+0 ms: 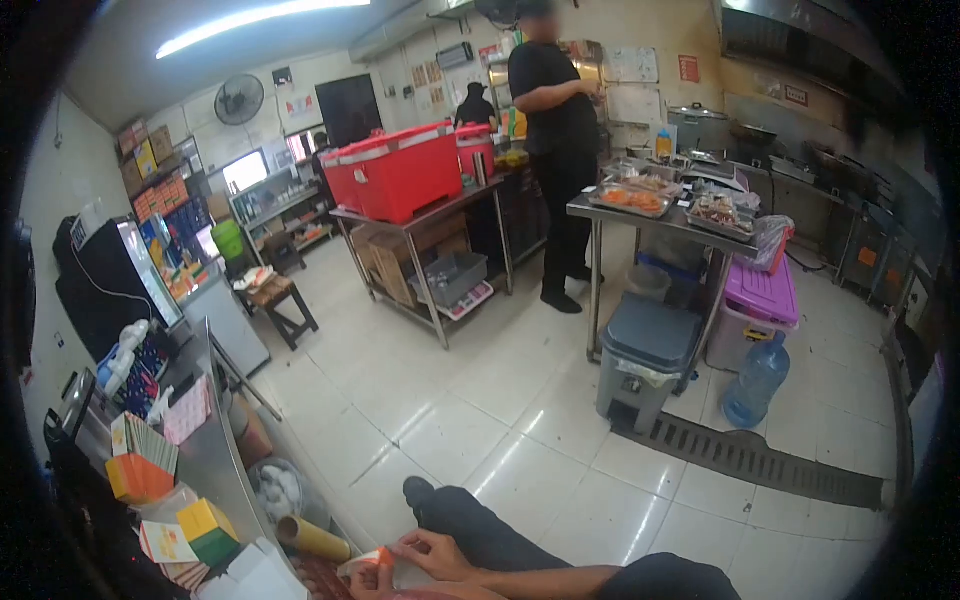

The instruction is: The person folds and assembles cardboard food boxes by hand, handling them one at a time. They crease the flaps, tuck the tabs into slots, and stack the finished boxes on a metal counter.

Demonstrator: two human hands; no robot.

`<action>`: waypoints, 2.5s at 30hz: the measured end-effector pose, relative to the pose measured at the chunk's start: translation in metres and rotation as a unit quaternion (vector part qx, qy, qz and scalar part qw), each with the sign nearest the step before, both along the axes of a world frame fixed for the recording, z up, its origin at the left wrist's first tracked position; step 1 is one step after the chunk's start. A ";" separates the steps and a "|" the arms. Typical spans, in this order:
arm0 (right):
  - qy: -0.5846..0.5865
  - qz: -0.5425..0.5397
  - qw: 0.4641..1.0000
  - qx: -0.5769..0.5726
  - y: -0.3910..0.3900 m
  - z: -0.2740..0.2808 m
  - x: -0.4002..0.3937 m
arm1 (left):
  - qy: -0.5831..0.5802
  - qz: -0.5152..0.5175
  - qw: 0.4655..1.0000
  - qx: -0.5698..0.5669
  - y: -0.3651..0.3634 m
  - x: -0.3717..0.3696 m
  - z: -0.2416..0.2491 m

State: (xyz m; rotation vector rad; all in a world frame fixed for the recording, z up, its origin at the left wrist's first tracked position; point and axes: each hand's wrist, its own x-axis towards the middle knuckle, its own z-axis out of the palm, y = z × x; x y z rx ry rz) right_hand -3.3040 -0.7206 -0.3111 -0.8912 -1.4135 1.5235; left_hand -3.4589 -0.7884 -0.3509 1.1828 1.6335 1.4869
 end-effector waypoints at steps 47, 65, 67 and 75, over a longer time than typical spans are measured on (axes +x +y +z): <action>0.045 0.067 0.976 0.200 0.006 -0.004 0.008 | -0.193 0.028 0.976 0.098 0.000 0.018 -0.010; -0.079 0.092 0.975 0.188 -0.002 -0.016 0.006 | 0.286 0.181 0.936 0.098 0.001 0.031 0.062; -0.088 0.099 0.967 0.216 0.000 -0.014 0.009 | 0.363 0.085 0.923 0.097 -0.001 0.019 0.072; -0.241 0.146 0.924 0.257 -0.002 -0.020 0.002 | 0.325 -0.011 0.944 0.061 -0.011 -0.027 0.049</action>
